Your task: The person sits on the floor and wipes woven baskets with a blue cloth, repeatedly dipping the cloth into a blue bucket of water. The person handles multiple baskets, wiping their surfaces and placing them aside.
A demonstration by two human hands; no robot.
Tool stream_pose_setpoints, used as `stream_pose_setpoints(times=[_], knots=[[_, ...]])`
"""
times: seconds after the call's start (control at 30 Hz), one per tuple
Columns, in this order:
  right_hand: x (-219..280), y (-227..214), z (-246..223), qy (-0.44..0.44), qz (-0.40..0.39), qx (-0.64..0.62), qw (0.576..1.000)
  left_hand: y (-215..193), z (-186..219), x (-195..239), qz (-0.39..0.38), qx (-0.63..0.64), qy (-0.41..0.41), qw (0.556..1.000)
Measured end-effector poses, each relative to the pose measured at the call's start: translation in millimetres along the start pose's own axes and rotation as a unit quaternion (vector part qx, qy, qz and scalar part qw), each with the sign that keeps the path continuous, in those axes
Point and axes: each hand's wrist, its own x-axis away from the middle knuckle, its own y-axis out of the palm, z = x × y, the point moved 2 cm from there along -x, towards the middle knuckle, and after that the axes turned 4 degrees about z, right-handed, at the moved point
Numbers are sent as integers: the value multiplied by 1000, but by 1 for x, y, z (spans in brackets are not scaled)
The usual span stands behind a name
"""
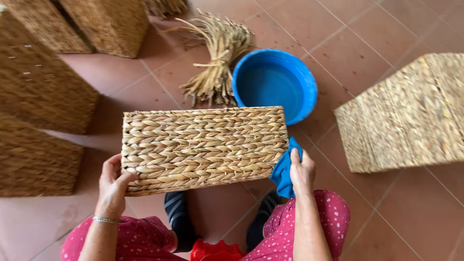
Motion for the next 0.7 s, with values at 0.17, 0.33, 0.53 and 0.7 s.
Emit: stream_pose_setpoints(times=[0.17, 0.33, 0.53, 0.7], knots=[[-14, -48, 31, 11, 41, 0, 999, 59, -37, -8, -21, 5, -31, 999], [-30, -80, 80, 49, 89, -98, 990, 124, -45, 1, -61, -28, -47, 997], [-30, -104, 51, 33, 117, 196, 973, 173, -64, -3, -102, -139, -32, 984], [-14, -121, -15, -15, 166, 70, 984, 179, -97, 25, -125, -238, 45, 962]])
